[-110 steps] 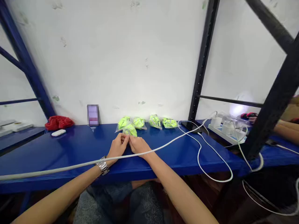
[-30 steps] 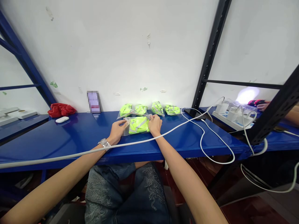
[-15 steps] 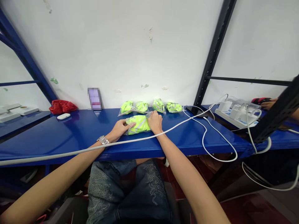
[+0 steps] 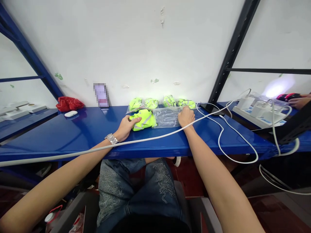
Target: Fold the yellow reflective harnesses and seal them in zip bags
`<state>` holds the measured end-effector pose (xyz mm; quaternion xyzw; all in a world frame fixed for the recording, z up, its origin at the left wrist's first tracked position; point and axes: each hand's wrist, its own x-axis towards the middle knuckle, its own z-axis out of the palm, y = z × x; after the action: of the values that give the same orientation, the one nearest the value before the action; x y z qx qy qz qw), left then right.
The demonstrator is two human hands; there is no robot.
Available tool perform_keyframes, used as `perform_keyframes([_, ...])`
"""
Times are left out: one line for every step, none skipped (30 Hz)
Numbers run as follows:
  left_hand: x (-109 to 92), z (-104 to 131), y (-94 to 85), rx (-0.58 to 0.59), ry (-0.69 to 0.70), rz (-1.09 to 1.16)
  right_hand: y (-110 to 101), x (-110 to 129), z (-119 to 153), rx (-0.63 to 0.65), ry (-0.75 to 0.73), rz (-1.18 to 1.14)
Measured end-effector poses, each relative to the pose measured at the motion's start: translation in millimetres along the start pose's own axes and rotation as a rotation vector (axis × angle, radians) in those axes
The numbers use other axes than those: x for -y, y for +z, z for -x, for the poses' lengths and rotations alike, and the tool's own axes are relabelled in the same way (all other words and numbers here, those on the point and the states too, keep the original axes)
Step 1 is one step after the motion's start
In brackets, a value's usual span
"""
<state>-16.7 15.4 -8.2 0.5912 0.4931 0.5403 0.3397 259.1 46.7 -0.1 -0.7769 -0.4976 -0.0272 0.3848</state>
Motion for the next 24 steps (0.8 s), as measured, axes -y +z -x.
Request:
perform_keyframes([2.3,-1.7,0.2,-0.034,0.004,-0.004,-3.2,-7.2,-3.3,-0.020,0.033,0.010])
perform_keyframes([4.3,-3.2,0.5,-0.064,0.009,-0.010,-6.9,-14.0,-6.1,-0.042,0.062,0.018])
perform_keyframes([6.1,-4.4,0.8,-0.089,0.014,-0.018,-10.8,-19.9,-8.2,-0.065,0.085,0.024])
perform_keyframes([7.6,-5.3,1.0,-0.110,0.018,-0.028,-14.7,-24.5,-9.7,-0.090,0.104,0.030])
perform_keyframes([8.7,-5.8,1.2,-0.126,0.024,-0.040,-18.4,-27.7,-10.6,-0.131,0.116,0.035])
perform_keyframes([9.5,-6.1,1.2,-0.139,0.030,-0.056,-21.3,-29.3,-10.9,-0.196,0.107,0.036])
perform_keyframes([9.8,-6.0,1.1,-0.148,0.038,-0.073,-23.4,-29.1,-10.5,-0.273,0.069,0.033])
perform_keyframes([9.8,-5.8,0.7,-0.156,0.048,-0.093,-24.2,-27.3,-9.4,-0.347,-0.004,0.025])
perform_keyframes([9.4,-5.3,0.2,-0.161,0.060,-0.115,-23.8,-23.8,-7.5,-0.399,-0.116,0.014])
perform_keyframes([8.6,-4.8,-0.5,-0.165,0.075,-0.136,-22.3,-18.9,-4.7,-0.420,-0.258,0.000])
perform_keyframes([7.4,-4.2,-1.1,-0.165,0.092,-0.157,-19.7,-12.7,-0.9,-0.398,-0.416,-0.017])
perform_keyframes([6.1,-3.6,-1.6,-0.162,0.111,-0.178,-16.4,-5.5,3.9,-0.337,-0.573,-0.033])
perform_keyframes([4.5,-2.9,-1.9,-0.154,0.132,-0.198,-12.8,2.4,9.7,-0.272,-0.709,-0.055])
perform_keyframes([3.0,-2.3,-2.0,-0.141,0.153,-0.218,-9.3,10.7,16.2,-0.202,-0.815,-0.086])
perform_keyframes([1.6,-1.7,-2.0,-0.127,0.174,-0.238,-6.0,19.2,23.3,-0.122,-0.900,-0.120])
perform_keyframes([0.3,-1.2,-1.8,-0.113,0.194,-0.257,-3.2,27.6,30.8,-0.042,-0.963,-0.152])
perform_keyframes([-0.6,-0.9,-1.5,-0.102,0.212,-0.275,-1.1,35.7,38.2,0.025,-0.996,-0.185])
perform_keyframes([-1.1,-0.8,-1.2,-0.094,0.227,-0.292,0.5,43.5,45.4,0.087,-1.017,-0.211])
perform_keyframes([-1.3,-0.9,-0.9,-0.090,0.240,-0.305,1.8,50.7,52.1,0.136,-1.036,-0.240])
perform_keyframes([-1.1,-1.3,-0.6,-0.087,0.252,-0.315,2.8,57.2,58.2,0.176,-1.041,-0.267])
perform_keyframes([-0.7,-1.9,-0.3,-0.081,0.263,-0.323,4.0,63.1,63.5,0.213,-1.036,-0.290])
perform_keyframes([-0.1,-2.6,-0.1,-0.071,0.274,-0.327,5.4,68.0,68.0,0.248,-1.021,-0.309])
perform_keyframes([0.6,-3.3,0.0,-0.058,0.285,-0.329,7.2,72.0,71.7,0.283,-0.998,-0.320])
perform_keyframes([1.2,-3.9,0.1,-0.044,0.295,-0.330,9.4,75.1,74.4,0.316,-0.970,-0.327])
